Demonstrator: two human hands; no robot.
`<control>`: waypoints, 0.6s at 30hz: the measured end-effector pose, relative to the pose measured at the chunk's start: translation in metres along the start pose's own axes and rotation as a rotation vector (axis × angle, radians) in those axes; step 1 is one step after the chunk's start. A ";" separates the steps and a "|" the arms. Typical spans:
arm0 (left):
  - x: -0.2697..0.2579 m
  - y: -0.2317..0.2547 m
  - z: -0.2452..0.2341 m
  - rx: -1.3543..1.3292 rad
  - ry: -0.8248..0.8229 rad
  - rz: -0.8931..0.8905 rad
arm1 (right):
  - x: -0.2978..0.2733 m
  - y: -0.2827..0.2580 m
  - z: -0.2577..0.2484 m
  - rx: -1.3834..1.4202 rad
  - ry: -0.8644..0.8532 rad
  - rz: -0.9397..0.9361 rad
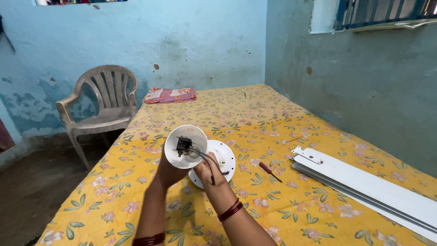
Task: The person assembles a ceiling fan by attaching a fan blade to the motor housing using a screwdriver and screws. They align the blade, insert screws, and tighten them to secure the blade to the fan base.
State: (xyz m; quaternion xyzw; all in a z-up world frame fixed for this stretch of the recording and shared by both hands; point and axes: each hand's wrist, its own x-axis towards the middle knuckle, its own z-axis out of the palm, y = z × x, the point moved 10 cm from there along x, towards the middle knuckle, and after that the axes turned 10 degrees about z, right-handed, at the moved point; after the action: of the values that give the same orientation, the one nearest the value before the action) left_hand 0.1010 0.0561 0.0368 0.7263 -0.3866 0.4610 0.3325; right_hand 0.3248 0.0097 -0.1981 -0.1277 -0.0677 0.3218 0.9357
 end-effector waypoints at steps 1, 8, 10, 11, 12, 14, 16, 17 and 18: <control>0.004 0.007 -0.015 0.110 -0.018 0.004 | 0.002 0.003 -0.002 -0.002 0.008 0.008; 0.035 0.085 -0.121 0.049 0.284 -0.073 | 0.006 0.010 0.000 -0.029 0.023 0.025; 0.049 0.131 -0.124 0.201 0.272 0.057 | 0.007 0.016 0.000 -0.036 0.018 0.035; 0.054 0.155 -0.117 0.278 0.266 0.125 | 0.008 0.016 0.000 -0.042 0.018 0.031; 0.056 0.177 -0.103 0.310 0.239 0.179 | 0.009 0.017 0.001 -0.049 0.015 0.035; 0.061 0.220 -0.043 0.273 0.145 0.351 | 0.007 0.018 -0.001 -0.058 0.011 0.031; 0.054 0.248 0.044 0.281 -0.136 0.353 | -0.001 0.019 -0.011 -0.068 0.022 0.040; 0.048 0.254 0.076 0.287 -0.276 0.353 | -0.004 0.020 -0.015 -0.081 0.033 0.038; 0.047 0.243 0.093 0.281 -0.329 0.261 | -0.007 0.023 -0.019 -0.078 0.035 0.053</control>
State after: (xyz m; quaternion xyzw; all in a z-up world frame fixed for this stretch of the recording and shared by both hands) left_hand -0.0584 -0.1506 0.0778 0.7745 -0.4580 0.4250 0.0985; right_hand 0.3100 0.0188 -0.2229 -0.1714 -0.0603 0.3411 0.9223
